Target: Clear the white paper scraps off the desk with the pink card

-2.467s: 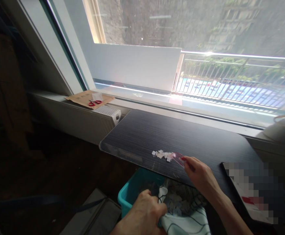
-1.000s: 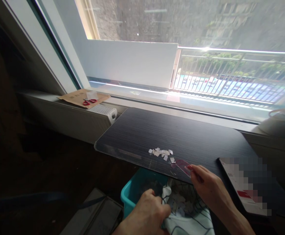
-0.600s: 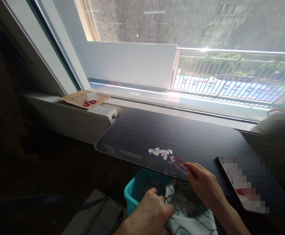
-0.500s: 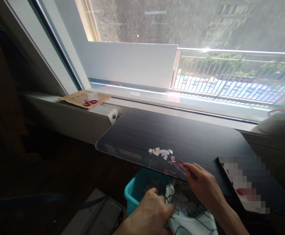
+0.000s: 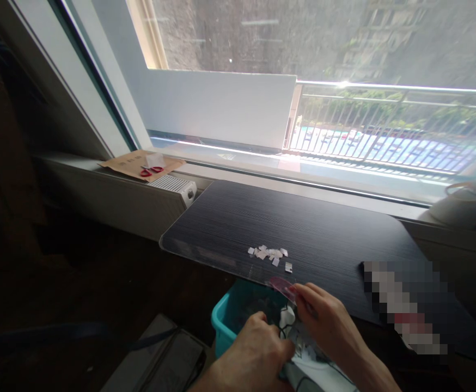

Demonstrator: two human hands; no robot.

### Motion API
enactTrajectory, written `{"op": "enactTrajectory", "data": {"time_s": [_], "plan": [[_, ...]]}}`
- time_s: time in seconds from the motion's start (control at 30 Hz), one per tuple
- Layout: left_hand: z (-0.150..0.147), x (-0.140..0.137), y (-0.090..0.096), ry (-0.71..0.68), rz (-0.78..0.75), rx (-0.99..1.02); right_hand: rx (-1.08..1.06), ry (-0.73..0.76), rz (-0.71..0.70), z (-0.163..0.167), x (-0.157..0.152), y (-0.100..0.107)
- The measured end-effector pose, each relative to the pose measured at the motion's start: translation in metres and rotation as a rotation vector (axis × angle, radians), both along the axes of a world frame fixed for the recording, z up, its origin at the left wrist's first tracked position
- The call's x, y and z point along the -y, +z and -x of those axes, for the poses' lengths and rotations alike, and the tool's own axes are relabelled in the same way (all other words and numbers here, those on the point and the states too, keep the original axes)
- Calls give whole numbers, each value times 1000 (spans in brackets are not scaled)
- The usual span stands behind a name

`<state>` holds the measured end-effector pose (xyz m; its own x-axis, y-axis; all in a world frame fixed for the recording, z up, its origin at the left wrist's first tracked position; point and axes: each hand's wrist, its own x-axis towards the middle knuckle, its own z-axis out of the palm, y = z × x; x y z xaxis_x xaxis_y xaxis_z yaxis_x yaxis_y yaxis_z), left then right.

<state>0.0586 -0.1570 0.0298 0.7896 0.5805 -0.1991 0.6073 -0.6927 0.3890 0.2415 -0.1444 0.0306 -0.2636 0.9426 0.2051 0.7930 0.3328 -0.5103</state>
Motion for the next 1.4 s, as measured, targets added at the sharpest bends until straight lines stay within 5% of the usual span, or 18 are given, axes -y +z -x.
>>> {"op": "enactTrajectory", "data": {"time_s": [0.23,0.43,0.73,1.4], "plan": [[2,0,1,32,5,-11,-14,-80,-103,-7,3,-2],[3,2,-2,42,-8,11,-21,3,22,-1,9,4],[19,4,-14,159,-12,21,57,-132,-28,-4,-30,5],[31,3,-12,253,-13,34,57,-168,30,-25,-21,16]]}}
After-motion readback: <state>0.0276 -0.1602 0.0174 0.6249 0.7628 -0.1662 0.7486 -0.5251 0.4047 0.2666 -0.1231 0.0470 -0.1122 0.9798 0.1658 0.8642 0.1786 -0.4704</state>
